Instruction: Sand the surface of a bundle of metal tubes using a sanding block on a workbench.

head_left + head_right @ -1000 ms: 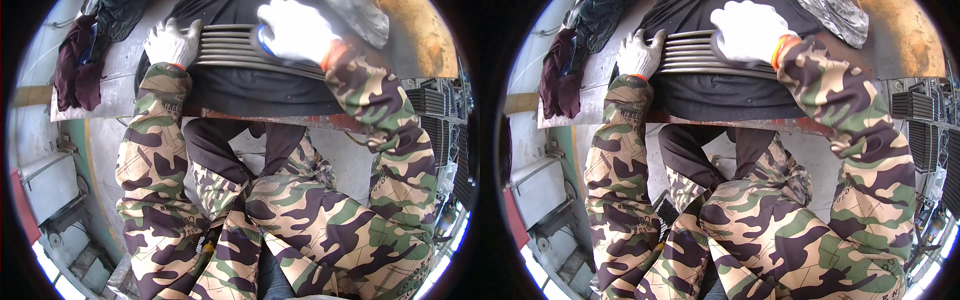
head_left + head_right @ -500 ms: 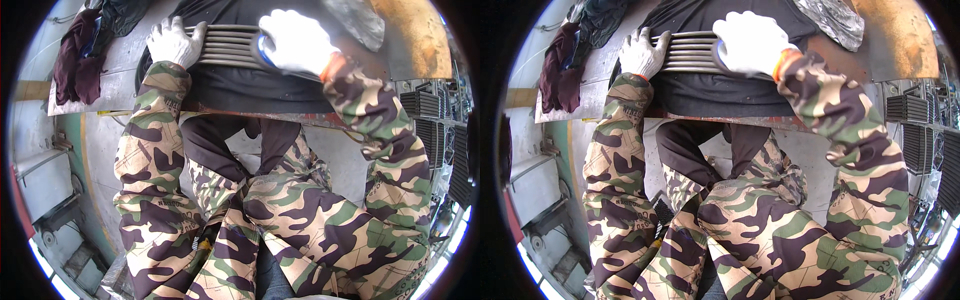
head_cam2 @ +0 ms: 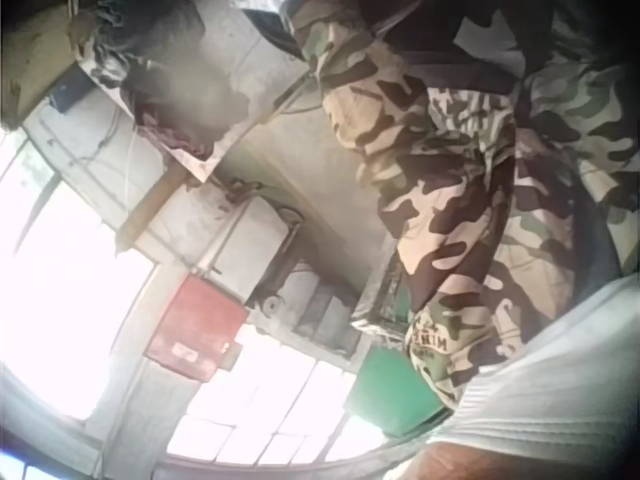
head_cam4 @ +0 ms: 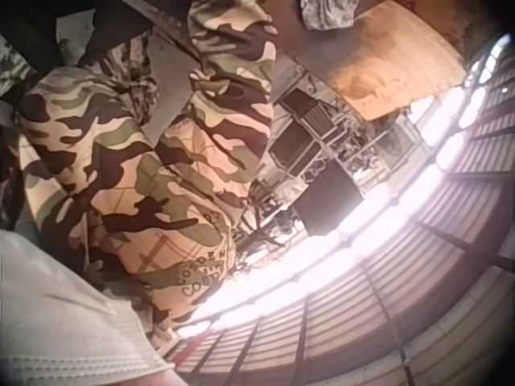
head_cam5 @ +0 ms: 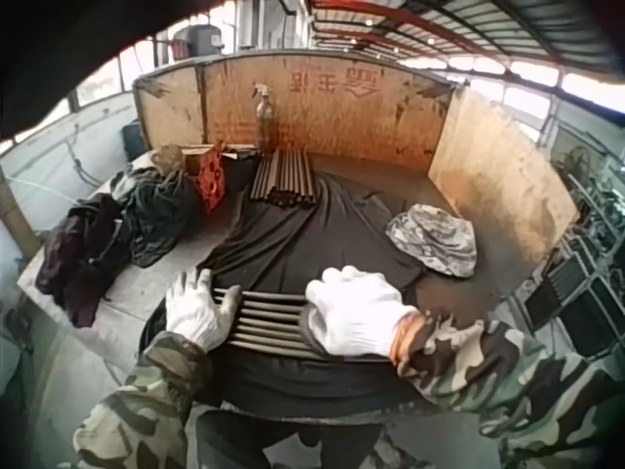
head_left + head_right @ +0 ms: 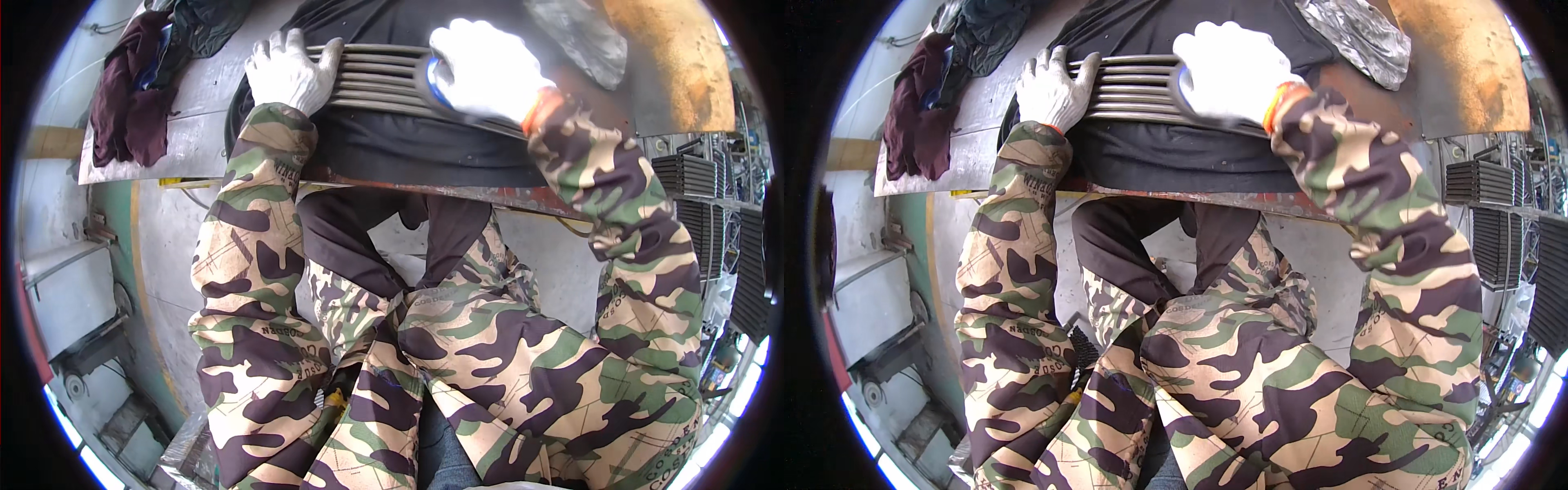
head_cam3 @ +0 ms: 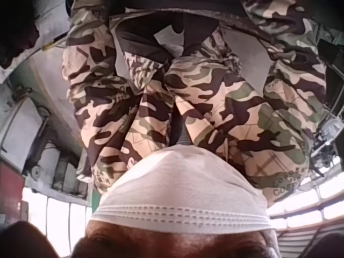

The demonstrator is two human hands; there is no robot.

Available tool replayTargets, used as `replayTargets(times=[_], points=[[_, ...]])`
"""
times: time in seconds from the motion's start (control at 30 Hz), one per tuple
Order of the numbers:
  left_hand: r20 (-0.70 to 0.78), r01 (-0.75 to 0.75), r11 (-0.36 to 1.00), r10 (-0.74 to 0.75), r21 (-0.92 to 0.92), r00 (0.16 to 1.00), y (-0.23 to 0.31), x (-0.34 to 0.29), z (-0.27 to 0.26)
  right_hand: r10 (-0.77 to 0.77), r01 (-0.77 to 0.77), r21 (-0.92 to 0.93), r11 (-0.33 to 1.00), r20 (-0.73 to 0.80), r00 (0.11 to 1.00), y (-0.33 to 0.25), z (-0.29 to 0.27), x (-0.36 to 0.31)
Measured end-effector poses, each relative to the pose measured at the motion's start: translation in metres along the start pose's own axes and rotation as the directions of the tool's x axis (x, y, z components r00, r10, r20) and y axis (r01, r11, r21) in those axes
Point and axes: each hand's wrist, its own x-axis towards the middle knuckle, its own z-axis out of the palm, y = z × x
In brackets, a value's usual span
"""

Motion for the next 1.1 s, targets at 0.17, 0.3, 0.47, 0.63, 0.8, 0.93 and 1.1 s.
replayTargets(times=[0.17,0.3,0.47,0.63,0.8,0.93,1.1], points=[[0.069,0.005,1.000,-0.004,-0.012,0.998,-0.007,0.000,-0.008,-0.035,0.034,0.068,0.997,0.013,0.999,-0.028,-0.003,0.015],[0.015,0.007,0.999,-0.007,-0.042,1.000,0.003,-0.002,-0.002,-0.008,0.008,-0.002,1.000,0.026,1.000,-0.018,0.000,0.030],[0.047,0.002,1.000,-0.001,-0.006,0.999,-0.005,-0.003,-0.012,-0.059,0.061,0.083,0.995,-0.028,0.998,-0.026,-0.001,0.008],[0.021,0.028,0.999,-0.028,-0.025,0.999,-0.011,-0.005,-0.007,-0.013,0.014,-0.017,1.000,0.050,0.999,0.009,0.001,0.009],[0.050,0.003,1.000,-0.002,-0.015,0.999,0.001,0.002,0.002,-0.076,0.076,0.008,0.997,0.003,0.997,0.014,-0.007,-0.042],[0.039,0.000,1.000,-0.001,0.021,0.999,-0.010,0.001,-0.002,-0.078,0.078,0.039,0.996,-0.005,0.997,0.007,-0.009,-0.036],[0.034,-0.027,1.000,0.027,-0.004,0.999,-0.006,0.000,0.004,-0.029,0.029,-0.014,0.999,0.011,1.000,0.022,-0.003,-0.024]])
